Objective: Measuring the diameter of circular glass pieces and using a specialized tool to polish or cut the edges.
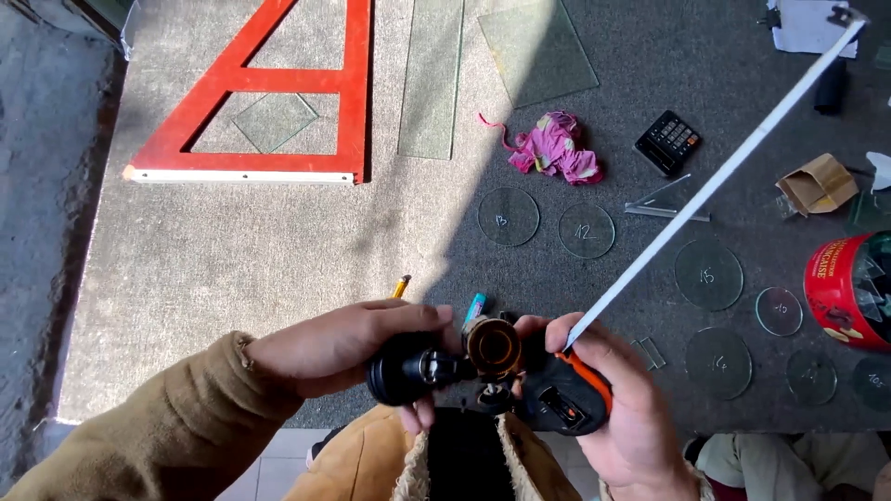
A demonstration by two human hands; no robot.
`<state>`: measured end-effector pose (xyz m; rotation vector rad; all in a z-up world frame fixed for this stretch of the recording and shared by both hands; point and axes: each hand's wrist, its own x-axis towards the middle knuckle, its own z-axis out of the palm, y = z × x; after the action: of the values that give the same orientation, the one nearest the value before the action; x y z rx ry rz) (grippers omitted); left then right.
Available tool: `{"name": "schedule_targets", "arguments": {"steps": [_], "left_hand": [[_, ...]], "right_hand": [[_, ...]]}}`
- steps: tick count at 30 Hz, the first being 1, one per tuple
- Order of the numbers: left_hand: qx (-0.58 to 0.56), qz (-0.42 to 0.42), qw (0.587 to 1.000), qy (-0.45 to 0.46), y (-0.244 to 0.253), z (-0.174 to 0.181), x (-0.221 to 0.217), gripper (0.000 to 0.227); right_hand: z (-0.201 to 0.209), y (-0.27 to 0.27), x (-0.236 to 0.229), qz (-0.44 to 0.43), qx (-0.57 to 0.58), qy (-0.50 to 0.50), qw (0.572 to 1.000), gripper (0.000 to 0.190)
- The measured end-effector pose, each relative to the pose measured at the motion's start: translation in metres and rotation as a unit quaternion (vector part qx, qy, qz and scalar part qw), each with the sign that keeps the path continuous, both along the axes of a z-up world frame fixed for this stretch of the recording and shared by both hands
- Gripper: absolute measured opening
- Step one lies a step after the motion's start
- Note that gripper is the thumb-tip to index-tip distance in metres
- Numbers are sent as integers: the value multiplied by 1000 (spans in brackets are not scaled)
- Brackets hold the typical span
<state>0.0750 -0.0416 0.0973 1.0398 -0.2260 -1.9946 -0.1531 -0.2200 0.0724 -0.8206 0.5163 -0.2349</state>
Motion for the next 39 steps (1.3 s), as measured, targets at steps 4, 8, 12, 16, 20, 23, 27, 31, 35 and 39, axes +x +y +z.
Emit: {"name": "schedule_targets", "arguments": {"steps": [4,8,12,16,20,23,27,31,35,39], "left_hand": [[-153,175,962,-142,5,26,-4,54],[-338,195,883,-260,8,54,-26,74],[-377,244,711,-541,-4,69,-48,44],[-331,281,670,-602,-8,76,-61,36],[-325,301,657,-610,-9,82,-67,29],[-332,309,659,-599,-8,84,-68,26],[-328,315,658,-601,-10,88,-70,24],[-331,320,655,-599,-11,91,-72,24],[-328,320,649,-607,-12,90,-73,24],[-327,318,652,-605,-13,92,-74,24]], "right_hand": [[24,-2,-8,-89,-48,1,995,26],[39,-10,-24,-95,-47,-72,992,24],[55,-13,-30,-70,-35,-144,986,22],[61,-20,-39,-97,-30,-69,992,25],[73,-18,-37,-69,-11,-99,993,24],[80,-15,-35,-64,-17,-100,993,26],[82,-18,-37,-48,-12,-111,993,25],[80,-22,-41,-39,11,-129,991,22],[83,-20,-40,-29,27,-163,986,20],[83,-19,-40,-41,20,-170,984,20]]}}
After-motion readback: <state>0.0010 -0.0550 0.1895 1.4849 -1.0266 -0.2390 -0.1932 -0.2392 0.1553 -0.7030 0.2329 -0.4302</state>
